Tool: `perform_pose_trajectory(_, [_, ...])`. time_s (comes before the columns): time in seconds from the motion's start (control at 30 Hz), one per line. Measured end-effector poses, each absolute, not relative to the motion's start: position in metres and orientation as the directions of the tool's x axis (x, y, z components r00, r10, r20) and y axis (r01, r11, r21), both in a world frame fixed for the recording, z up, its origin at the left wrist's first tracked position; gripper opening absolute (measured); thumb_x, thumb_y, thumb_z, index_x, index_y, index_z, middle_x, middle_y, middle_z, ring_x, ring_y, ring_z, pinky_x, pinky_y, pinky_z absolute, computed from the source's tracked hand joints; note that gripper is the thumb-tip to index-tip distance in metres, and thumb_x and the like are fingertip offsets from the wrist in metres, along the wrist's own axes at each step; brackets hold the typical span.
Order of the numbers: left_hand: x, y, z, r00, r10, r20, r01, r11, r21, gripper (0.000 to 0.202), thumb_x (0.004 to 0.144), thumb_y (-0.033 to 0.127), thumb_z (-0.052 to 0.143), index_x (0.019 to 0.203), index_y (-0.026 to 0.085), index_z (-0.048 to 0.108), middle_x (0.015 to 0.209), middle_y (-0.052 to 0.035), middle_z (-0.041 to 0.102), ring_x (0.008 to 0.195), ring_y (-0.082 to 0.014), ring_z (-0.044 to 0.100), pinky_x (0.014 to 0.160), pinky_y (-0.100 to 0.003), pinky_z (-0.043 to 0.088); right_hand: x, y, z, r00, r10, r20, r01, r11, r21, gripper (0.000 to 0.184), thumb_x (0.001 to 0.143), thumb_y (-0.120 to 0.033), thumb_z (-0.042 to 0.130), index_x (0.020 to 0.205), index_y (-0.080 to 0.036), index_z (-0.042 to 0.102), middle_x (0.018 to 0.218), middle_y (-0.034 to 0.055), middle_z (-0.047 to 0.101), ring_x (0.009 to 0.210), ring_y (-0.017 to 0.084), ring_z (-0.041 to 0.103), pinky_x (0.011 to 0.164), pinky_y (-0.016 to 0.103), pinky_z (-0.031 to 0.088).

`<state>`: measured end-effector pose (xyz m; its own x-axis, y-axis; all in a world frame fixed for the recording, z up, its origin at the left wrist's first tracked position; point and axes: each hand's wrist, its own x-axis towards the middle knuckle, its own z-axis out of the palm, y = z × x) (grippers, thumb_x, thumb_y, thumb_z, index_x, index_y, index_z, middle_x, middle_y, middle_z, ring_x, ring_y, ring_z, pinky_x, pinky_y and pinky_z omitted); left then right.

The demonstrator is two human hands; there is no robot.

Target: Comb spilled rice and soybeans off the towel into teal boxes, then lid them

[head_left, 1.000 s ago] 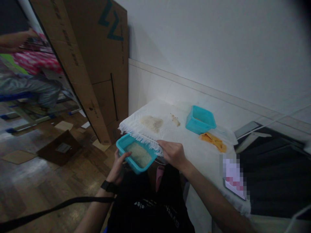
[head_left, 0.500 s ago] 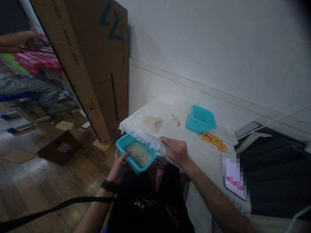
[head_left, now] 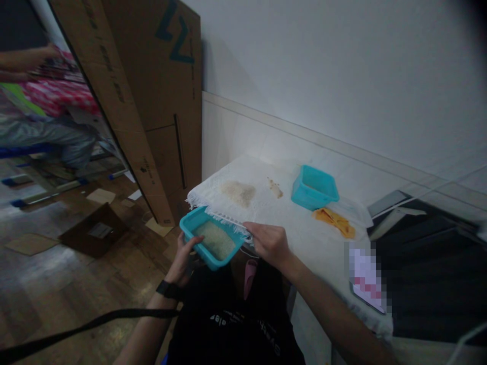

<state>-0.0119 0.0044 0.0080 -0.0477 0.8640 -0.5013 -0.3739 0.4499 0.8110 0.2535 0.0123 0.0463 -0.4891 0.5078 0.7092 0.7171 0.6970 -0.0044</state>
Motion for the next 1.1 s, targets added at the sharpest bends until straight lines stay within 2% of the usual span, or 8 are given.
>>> perform_pose_trajectory(0.1, [-0.012,0.004,0.008,-0.05,0.866,-0.498,-0.379,0.445,0.811,0.095,0.078,0.04,0.085,0.159,0.035,0.036,0.137,-0.013,0.064,0.089,-0.0262,0.071,0.064,-0.039,0.062,0.259,-0.001,0.052,-0.473,0.497,0.728,0.705,0.709,-0.026,0.043,0.094,-0.004,0.055,0.125,-0.02,0.08,0.109,0.005,0.087,0.092,0.017,0.084,0.083,0.026,0.068])
perform_pose_trajectory(0.2, [-0.013,0.005,0.003,-0.044,0.868,-0.494,-0.375,0.444,0.814,0.095,0.078,0.043,0.086,0.159,0.036,0.036,0.134,-0.0126,0.064,0.089,-0.0265,0.071,0.066,-0.039,0.062,0.266,0.001,0.061,-0.375,0.509,0.775,0.751,0.657,-0.068,0.03,0.099,-0.008,0.06,0.117,-0.02,0.082,0.104,0.0058,0.087,0.083,0.017,0.084,0.078,0.024,0.067])
perform_pose_trajectory(0.33, [-0.014,0.005,-0.002,-0.024,0.872,-0.489,-0.375,0.445,0.813,0.095,0.081,0.045,0.085,0.161,0.037,0.033,0.134,-0.0134,0.064,0.089,-0.027,0.072,0.068,-0.042,0.063,0.274,0.027,0.073,-0.173,0.597,0.783,0.813,0.536,-0.229,0.02,0.102,-0.02,0.066,0.11,-0.022,0.085,0.1,0.0058,0.088,0.079,0.021,0.085,0.073,0.026,0.067])
perform_pose_trajectory(0.47, [-0.014,0.005,0.0,-0.023,0.871,-0.491,-0.371,0.449,0.813,0.093,0.084,0.042,0.083,0.162,0.038,0.031,0.133,-0.0127,0.064,0.086,-0.0251,0.072,0.069,-0.04,0.063,0.263,0.056,0.073,-0.159,0.679,0.717,0.809,0.506,-0.3,0.023,0.102,-0.021,0.065,0.112,-0.024,0.086,0.107,0.0051,0.087,0.089,0.023,0.085,0.079,0.028,0.067])
perform_pose_trajectory(0.57, [-0.014,0.004,0.0,-0.017,0.868,-0.496,-0.372,0.455,0.809,0.094,0.086,0.041,0.081,0.163,0.038,0.028,0.129,-0.0116,0.064,0.084,-0.0239,0.072,0.068,-0.04,0.063,0.246,0.064,0.063,-0.233,0.716,0.658,0.822,0.506,-0.26,0.027,0.101,-0.016,0.065,0.116,-0.024,0.085,0.11,0.0059,0.087,0.09,0.022,0.085,0.079,0.026,0.064])
perform_pose_trajectory(0.7, [-0.015,0.005,-0.005,-0.008,0.868,-0.497,-0.373,0.458,0.807,0.094,0.086,0.043,0.081,0.164,0.038,0.028,0.127,-0.012,0.066,0.085,-0.0258,0.073,0.069,-0.042,0.064,0.233,0.056,0.051,-0.338,0.719,0.607,0.844,0.518,-0.143,0.031,0.098,-0.009,0.066,0.12,-0.024,0.083,0.107,0.0055,0.087,0.08,0.018,0.082,0.072,0.023,0.059])
perform_pose_trajectory(0.9, [-0.016,0.005,-0.007,-0.007,0.869,-0.495,-0.363,0.459,0.811,0.091,0.086,0.045,0.081,0.162,0.04,0.031,0.135,-0.0125,0.064,0.091,-0.0272,0.074,0.069,-0.04,0.064,0.229,0.02,0.048,-0.461,0.569,0.681,0.778,0.628,0.002,0.039,0.093,-0.004,0.06,0.124,-0.017,0.079,0.105,0.0075,0.087,0.075,0.017,0.08,0.066,0.025,0.059])
perform_pose_trajectory(1.1, [-0.014,0.004,-0.003,-0.017,0.868,-0.496,-0.385,0.452,0.805,0.094,0.082,0.045,0.084,0.161,0.038,0.033,0.133,-0.0133,0.065,0.092,-0.0278,0.072,0.071,-0.042,0.064,0.216,-0.008,0.045,-0.45,0.499,0.741,0.733,0.68,-0.014,0.045,0.093,-0.002,0.053,0.128,-0.017,0.077,0.109,0.0085,0.087,0.088,0.019,0.083,0.076,0.027,0.065])
